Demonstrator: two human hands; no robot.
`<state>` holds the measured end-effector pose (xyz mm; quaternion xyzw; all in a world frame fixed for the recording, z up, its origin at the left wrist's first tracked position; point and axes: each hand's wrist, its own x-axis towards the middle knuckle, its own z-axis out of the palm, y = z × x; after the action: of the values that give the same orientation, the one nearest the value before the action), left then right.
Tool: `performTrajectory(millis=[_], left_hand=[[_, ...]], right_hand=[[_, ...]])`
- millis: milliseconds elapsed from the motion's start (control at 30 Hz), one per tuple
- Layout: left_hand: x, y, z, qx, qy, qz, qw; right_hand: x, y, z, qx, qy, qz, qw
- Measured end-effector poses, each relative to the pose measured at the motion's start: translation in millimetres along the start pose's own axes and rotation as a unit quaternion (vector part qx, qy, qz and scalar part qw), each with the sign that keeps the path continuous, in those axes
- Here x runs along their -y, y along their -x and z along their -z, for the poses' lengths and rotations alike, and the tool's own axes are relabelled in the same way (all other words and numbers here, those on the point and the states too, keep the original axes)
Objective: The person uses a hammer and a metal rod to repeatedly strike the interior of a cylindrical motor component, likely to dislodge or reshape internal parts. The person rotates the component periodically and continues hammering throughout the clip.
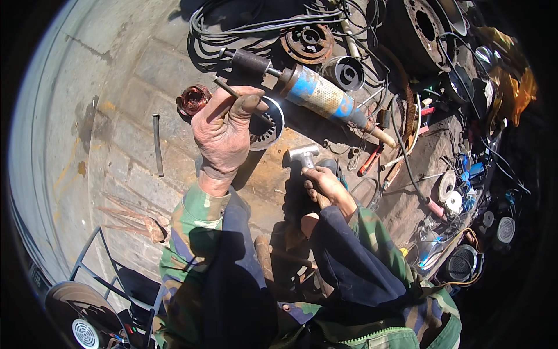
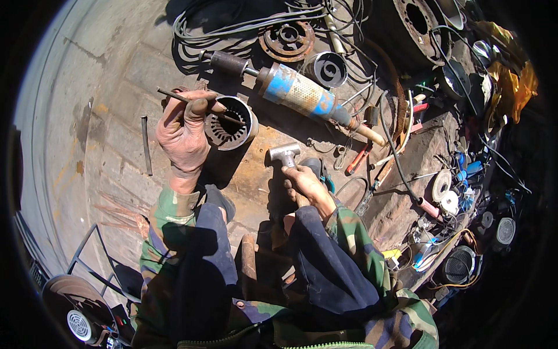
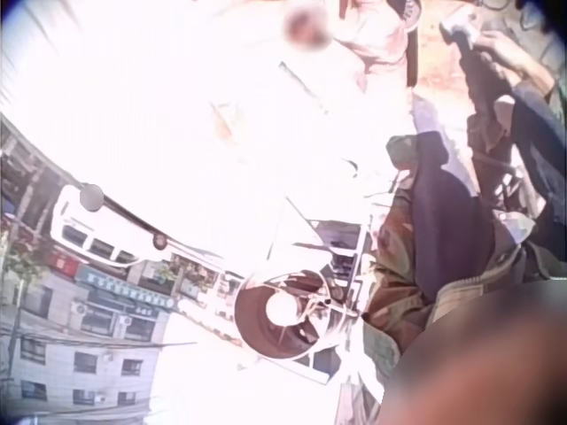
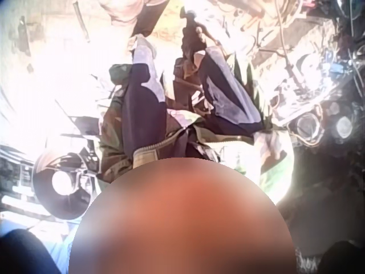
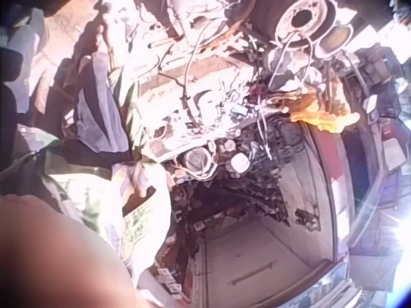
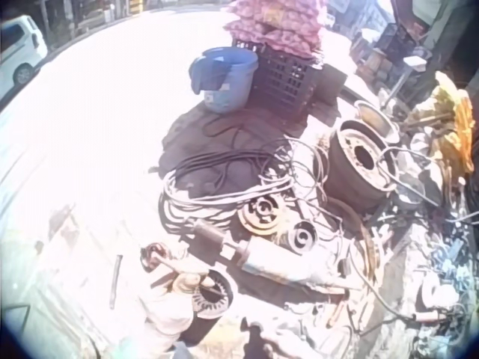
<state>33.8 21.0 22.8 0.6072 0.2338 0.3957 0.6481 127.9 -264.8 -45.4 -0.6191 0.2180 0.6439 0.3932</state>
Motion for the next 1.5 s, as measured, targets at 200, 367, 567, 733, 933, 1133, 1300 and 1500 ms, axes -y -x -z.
performTrajectory(millis=[200,367,567,733,933,1133,1300,1500], left_hand=[[15.1,6.2,-7.1,0.123,-0.099,-0.094,0.983],[26.9,4.8,-4.5,0.156,-0.257,-0.192,0.934],[32.8,11.0,-1.1,0.154,-0.280,-0.157,0.934],[31.4,19.9,1.3,0.171,-0.258,-0.148,0.939],[35.3,21.7,-5.7,0.141,-0.237,-0.149,0.950],[35.4,22.9,-5.5,0.134,-0.261,-0.176,0.940],[34.1,23.6,-1.6,0.131,-0.249,-0.158,0.947],[37.8,22.9,-2.8,0.135,-0.291,-0.158,0.934]], right_hand=[[3.9,0.4,-1.3,-0.005,-0.003,-0.011,1.000],[-3.0,-4.3,-2.0,-0.008,0.052,0.045,0.998],[47.0,80.3,-21.3,-0.150,0.258,0.219,0.929],[128.7,224.8,-56.0,-0.201,0.387,0.488,0.757],[164.7,260.3,-96.2,-0.110,0.523,0.573,0.621],[177.6,261.1,-108.3,-0.175,0.630,0.482,0.583],[161.2,241.2,-103.6,-0.129,0.571,0.596,0.550],[174.6,248.0,-96.7,-0.142,0.636,0.415,0.635]])
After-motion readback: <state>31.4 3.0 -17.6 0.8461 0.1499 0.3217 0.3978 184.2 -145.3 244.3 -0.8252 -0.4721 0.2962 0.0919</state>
